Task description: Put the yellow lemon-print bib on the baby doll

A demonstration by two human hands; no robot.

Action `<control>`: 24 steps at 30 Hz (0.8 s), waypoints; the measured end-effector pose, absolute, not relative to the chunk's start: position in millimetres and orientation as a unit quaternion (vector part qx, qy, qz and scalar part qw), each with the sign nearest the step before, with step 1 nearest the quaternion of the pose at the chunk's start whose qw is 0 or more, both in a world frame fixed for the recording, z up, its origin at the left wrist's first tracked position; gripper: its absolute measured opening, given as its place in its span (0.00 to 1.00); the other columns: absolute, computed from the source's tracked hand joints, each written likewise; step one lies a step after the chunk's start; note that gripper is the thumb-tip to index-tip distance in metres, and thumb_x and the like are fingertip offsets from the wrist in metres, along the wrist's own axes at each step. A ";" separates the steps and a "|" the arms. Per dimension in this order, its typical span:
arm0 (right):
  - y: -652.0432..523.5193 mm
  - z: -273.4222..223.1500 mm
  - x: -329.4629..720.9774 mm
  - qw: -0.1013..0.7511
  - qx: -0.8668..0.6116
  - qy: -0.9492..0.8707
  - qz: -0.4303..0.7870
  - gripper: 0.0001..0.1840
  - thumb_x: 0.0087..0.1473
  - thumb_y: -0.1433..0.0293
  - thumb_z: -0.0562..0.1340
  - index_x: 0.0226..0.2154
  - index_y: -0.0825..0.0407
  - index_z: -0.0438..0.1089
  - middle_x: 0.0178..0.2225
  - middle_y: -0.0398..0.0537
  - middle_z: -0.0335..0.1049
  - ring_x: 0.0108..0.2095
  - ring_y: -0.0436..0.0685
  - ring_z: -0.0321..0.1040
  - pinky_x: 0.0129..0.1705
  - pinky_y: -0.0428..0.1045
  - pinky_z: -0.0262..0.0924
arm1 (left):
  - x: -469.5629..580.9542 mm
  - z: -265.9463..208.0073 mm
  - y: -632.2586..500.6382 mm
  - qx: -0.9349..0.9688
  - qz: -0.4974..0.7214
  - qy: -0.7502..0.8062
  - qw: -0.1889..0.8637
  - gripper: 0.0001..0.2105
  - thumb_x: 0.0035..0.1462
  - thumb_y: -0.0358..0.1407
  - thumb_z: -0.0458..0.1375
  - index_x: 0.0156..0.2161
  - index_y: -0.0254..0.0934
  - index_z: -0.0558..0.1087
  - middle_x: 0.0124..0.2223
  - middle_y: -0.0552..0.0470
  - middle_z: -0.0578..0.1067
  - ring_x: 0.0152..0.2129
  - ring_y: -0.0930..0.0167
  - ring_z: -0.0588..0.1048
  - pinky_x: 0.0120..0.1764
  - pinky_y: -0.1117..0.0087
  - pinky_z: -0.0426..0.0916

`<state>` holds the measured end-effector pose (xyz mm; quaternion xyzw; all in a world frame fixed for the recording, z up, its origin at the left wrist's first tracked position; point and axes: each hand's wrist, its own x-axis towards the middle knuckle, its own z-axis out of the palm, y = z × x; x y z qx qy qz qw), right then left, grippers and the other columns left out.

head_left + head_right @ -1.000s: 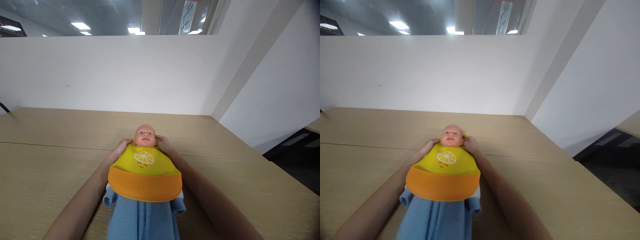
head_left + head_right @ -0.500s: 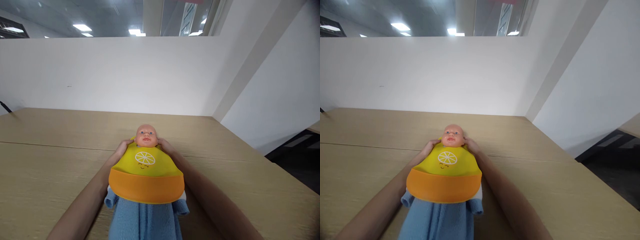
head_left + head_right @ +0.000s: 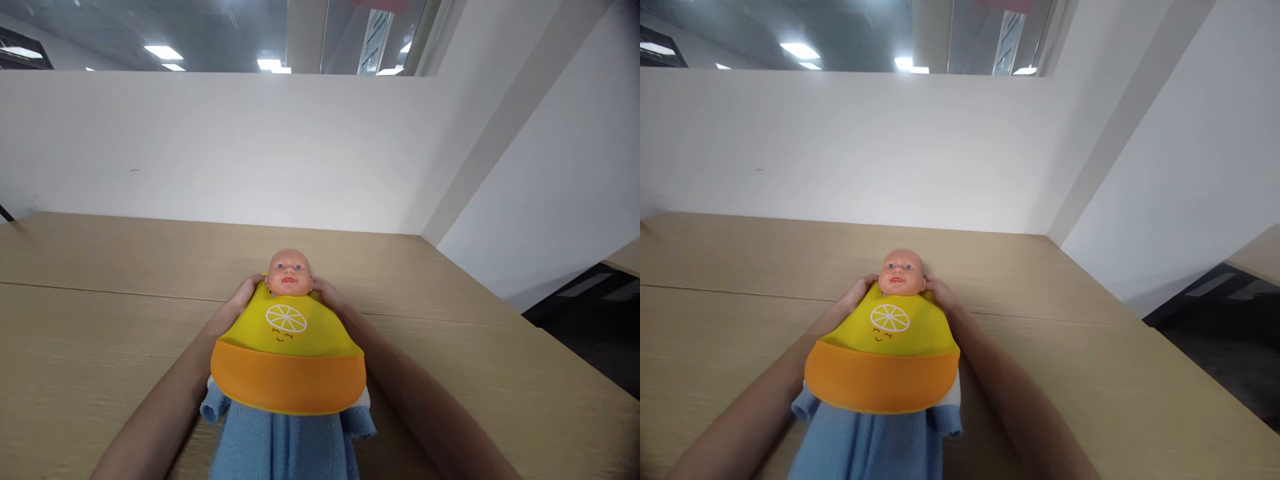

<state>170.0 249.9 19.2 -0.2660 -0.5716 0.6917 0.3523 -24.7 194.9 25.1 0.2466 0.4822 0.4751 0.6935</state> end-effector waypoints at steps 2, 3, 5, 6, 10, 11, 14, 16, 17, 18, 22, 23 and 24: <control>247.8 21.0 170.0 0.333 -0.250 -0.564 0.713 0.22 0.42 0.66 0.62 0.42 0.54 0.74 0.47 0.51 0.71 0.52 0.67 0.64 0.54 0.59 0.57 | -24.5 23.3 197.9 0.246 0.482 0.455 0.707 0.07 0.38 0.38 0.60 0.26 0.38 0.73 0.23 0.50 0.76 0.22 0.64 0.73 0.27 0.66 0.68; 247.1 21.6 170.0 0.324 -0.248 -0.561 0.720 0.22 0.43 0.65 0.62 0.42 0.54 0.74 0.48 0.51 0.71 0.52 0.67 0.64 0.54 0.59 0.57 | -24.7 21.8 198.7 0.248 0.491 0.446 0.706 0.07 0.38 0.38 0.60 0.26 0.38 0.73 0.23 0.50 0.76 0.22 0.64 0.73 0.27 0.67 0.68; 247.5 21.8 170.1 0.316 -0.260 -0.557 0.723 0.22 0.44 0.64 0.61 0.44 0.53 0.73 0.48 0.51 0.71 0.52 0.66 0.64 0.54 0.58 0.57 | -25.5 18.7 198.9 0.251 0.516 0.442 0.689 0.08 0.39 0.39 0.59 0.27 0.38 0.73 0.24 0.51 0.76 0.22 0.65 0.73 0.28 0.67 0.68; 248.5 21.2 170.2 0.317 -0.268 -0.554 0.722 0.22 0.45 0.64 0.61 0.44 0.53 0.73 0.48 0.50 0.71 0.52 0.66 0.64 0.54 0.58 0.57 | -26.2 17.4 198.4 0.249 0.529 0.448 0.677 0.09 0.39 0.39 0.59 0.28 0.38 0.73 0.24 0.51 0.76 0.22 0.65 0.72 0.28 0.67 0.67; 254.4 16.9 171.2 0.324 -0.284 -0.557 0.710 0.21 0.42 0.65 0.63 0.41 0.54 0.74 0.49 0.51 0.70 0.53 0.66 0.63 0.55 0.57 0.56 | -30.0 14.3 195.9 0.254 0.575 0.500 0.596 0.10 0.38 0.40 0.57 0.27 0.36 0.71 0.21 0.52 0.73 0.20 0.67 0.70 0.25 0.69 0.64; 255.2 16.0 171.6 0.322 -0.281 -0.559 0.711 0.21 0.42 0.65 0.63 0.41 0.55 0.74 0.49 0.51 0.71 0.53 0.66 0.63 0.55 0.57 0.56 | -31.2 13.9 195.6 0.267 0.590 0.517 0.561 0.09 0.37 0.40 0.57 0.25 0.36 0.70 0.19 0.54 0.71 0.18 0.69 0.68 0.24 0.70 0.62; 255.1 13.6 172.9 0.318 -0.283 -0.561 0.710 0.20 0.42 0.64 0.63 0.40 0.54 0.74 0.46 0.52 0.72 0.51 0.66 0.65 0.54 0.59 0.57 | -33.9 13.2 194.4 0.308 0.633 0.561 0.436 0.07 0.35 0.37 0.56 0.17 0.38 0.62 0.14 0.60 0.60 0.14 0.75 0.59 0.19 0.73 0.52; 253.9 12.1 173.6 0.321 -0.290 -0.565 0.702 0.20 0.41 0.64 0.64 0.39 0.54 0.75 0.45 0.52 0.73 0.50 0.67 0.65 0.54 0.59 0.57 | -34.7 13.2 192.7 0.316 0.645 0.571 0.398 0.08 0.34 0.35 0.55 0.15 0.38 0.58 0.14 0.60 0.56 0.14 0.77 0.54 0.19 0.73 0.48; 253.4 11.3 173.8 0.321 -0.292 -0.566 0.701 0.20 0.41 0.64 0.64 0.39 0.54 0.75 0.44 0.52 0.73 0.50 0.67 0.65 0.54 0.59 0.57 | -34.7 13.3 191.7 0.314 0.645 0.569 0.402 0.08 0.33 0.35 0.54 0.15 0.38 0.57 0.14 0.60 0.55 0.14 0.77 0.54 0.19 0.73 0.47; 253.0 10.8 174.0 0.320 -0.290 -0.566 0.702 0.20 0.41 0.64 0.64 0.39 0.54 0.75 0.45 0.52 0.73 0.50 0.66 0.65 0.54 0.58 0.57 | -34.7 13.6 190.9 0.311 0.646 0.561 0.413 0.07 0.33 0.34 0.54 0.16 0.39 0.57 0.15 0.60 0.56 0.15 0.77 0.54 0.19 0.73 0.47; 251.3 12.4 174.0 0.311 -0.260 -0.569 0.716 0.20 0.42 0.66 0.63 0.39 0.55 0.74 0.47 0.51 0.72 0.51 0.66 0.65 0.54 0.57 0.57 | -35.8 14.6 189.9 0.330 0.644 0.548 0.419 0.08 0.31 0.30 0.52 0.16 0.39 0.53 0.17 0.59 0.54 0.16 0.76 0.53 0.21 0.73 0.48; 250.7 13.9 174.0 0.314 -0.262 -0.572 0.711 0.19 0.42 0.66 0.63 0.39 0.56 0.74 0.47 0.51 0.72 0.51 0.66 0.64 0.54 0.56 0.57 | -36.6 14.9 190.2 0.338 0.640 0.554 0.411 0.09 0.31 0.29 0.51 0.15 0.39 0.52 0.17 0.59 0.53 0.17 0.76 0.53 0.21 0.73 0.48; 249.9 15.5 173.9 0.320 -0.272 -0.574 0.703 0.19 0.41 0.67 0.63 0.39 0.55 0.75 0.46 0.51 0.72 0.51 0.66 0.64 0.54 0.56 0.57 | -37.5 15.3 190.5 0.344 0.637 0.559 0.404 0.10 0.31 0.28 0.51 0.14 0.39 0.52 0.17 0.59 0.52 0.17 0.76 0.53 0.22 0.72 0.47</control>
